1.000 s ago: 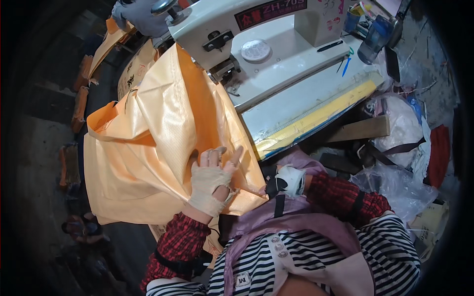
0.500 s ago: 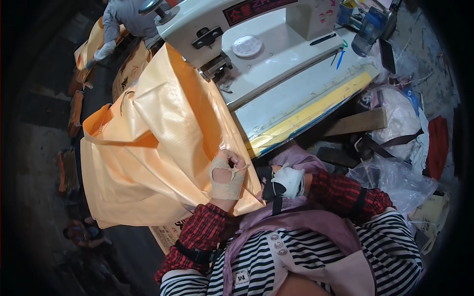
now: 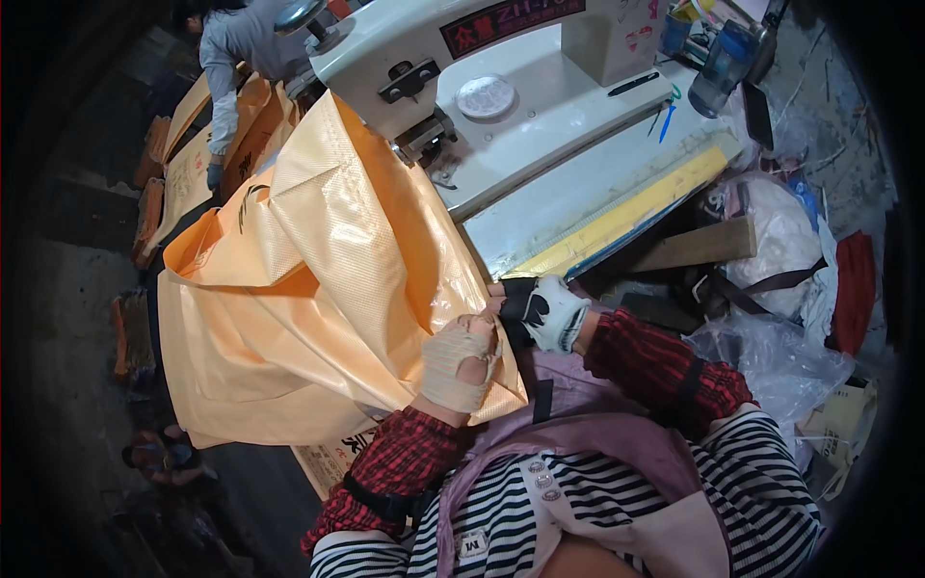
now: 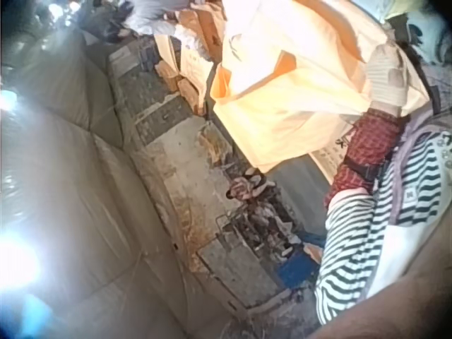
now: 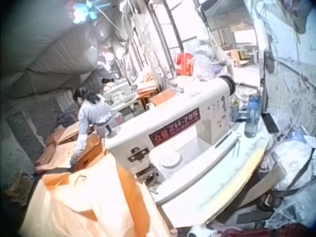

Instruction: Operating an industrial sewing machine to stitch together large yellow bags with plastic liners.

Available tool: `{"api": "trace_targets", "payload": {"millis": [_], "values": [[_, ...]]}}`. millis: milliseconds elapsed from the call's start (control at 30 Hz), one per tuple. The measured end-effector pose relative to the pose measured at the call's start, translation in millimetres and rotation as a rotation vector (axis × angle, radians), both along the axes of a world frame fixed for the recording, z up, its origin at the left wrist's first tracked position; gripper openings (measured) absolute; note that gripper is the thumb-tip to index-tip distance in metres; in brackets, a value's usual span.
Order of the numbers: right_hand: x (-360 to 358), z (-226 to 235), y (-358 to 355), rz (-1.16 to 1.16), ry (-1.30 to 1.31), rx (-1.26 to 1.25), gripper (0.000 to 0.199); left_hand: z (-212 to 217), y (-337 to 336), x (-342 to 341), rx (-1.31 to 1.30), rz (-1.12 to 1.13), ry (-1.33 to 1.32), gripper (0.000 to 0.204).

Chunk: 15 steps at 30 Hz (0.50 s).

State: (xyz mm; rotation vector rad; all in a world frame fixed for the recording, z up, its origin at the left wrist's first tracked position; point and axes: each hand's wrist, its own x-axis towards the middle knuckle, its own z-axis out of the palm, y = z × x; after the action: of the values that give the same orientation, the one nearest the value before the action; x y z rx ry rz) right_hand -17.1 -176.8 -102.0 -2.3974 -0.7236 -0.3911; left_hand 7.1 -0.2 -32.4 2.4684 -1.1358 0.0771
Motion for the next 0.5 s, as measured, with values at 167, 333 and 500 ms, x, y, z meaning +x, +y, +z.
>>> {"api": "trace_targets", "payload": {"millis": [167, 333, 500], "values": [[6, -7, 1, -0.026, 0.411, 0.121, 0.034, 1, -1, -4, -0.136, 0.001, 0.546, 0.015], [5, -14, 9, 0.010, 0.723, 0.118, 0.031, 37, -14, -22, 0.249, -0.182, 0.075, 0.037], [-13, 14, 27, -0.216, 0.890, 0.234, 0.032, 66, -2, -30, 0.617, -0.604, 0.309, 0.021]]}}
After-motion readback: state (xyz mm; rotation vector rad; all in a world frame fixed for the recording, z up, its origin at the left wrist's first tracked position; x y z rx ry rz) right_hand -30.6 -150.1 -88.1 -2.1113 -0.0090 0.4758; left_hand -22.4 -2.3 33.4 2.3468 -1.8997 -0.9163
